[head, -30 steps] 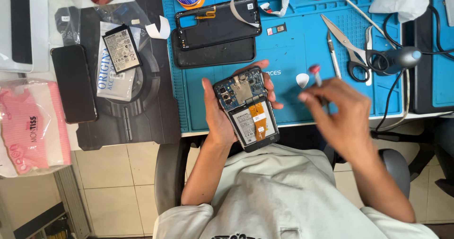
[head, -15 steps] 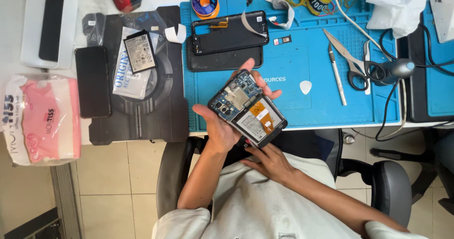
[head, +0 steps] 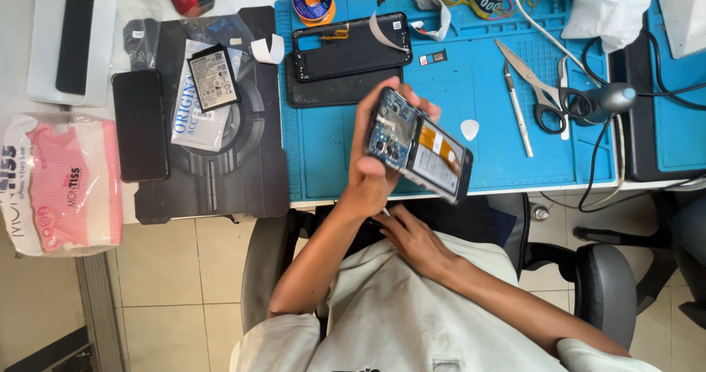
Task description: The person disassembles a smartphone on a workbench, using a screwdriver to remove screws and a plastic pry tool to separate the back cover. The person removes the camera module and places it aside, then sets the back cover aside as well.
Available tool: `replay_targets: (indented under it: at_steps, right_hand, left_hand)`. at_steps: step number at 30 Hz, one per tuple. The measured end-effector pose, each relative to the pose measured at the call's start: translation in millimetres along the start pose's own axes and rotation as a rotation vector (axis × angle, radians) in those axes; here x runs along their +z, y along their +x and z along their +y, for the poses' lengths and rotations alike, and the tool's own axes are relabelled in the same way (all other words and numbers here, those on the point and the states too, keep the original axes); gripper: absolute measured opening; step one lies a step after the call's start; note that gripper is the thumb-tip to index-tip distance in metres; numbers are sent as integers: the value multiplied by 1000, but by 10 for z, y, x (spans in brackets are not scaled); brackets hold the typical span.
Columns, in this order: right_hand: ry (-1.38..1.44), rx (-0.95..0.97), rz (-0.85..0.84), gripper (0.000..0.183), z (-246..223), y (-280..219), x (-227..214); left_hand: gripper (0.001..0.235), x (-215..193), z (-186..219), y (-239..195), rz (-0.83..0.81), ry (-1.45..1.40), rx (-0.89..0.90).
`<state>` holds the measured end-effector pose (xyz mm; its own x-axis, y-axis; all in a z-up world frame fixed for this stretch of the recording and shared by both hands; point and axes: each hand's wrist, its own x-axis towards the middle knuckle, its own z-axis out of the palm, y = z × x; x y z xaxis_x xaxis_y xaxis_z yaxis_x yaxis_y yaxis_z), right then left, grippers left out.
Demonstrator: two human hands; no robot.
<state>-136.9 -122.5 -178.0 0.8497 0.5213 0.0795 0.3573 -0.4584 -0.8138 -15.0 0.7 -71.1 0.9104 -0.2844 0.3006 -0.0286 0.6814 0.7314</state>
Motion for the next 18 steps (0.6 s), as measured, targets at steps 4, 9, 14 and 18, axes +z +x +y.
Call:
replay_targets:
  at_steps: [4,9,14,18]
  right_hand:
    - [-60,-68,-148,39,-393,-202,-645]
    - [117,-33,-142,28,-706,-300,-1746]
    - [-252,44,193,12,-471,143,-2489]
    - [-309,188,222,28,-184,706,-2635]
  left_hand:
    - [97,-67,-54,-14,5,94,10]
    - [93,-148,35,-86,11,203,-12]
    - [93,-218,240,-212,-15,292,-85]
    - [100,-345,558,-306,-58,482,-209]
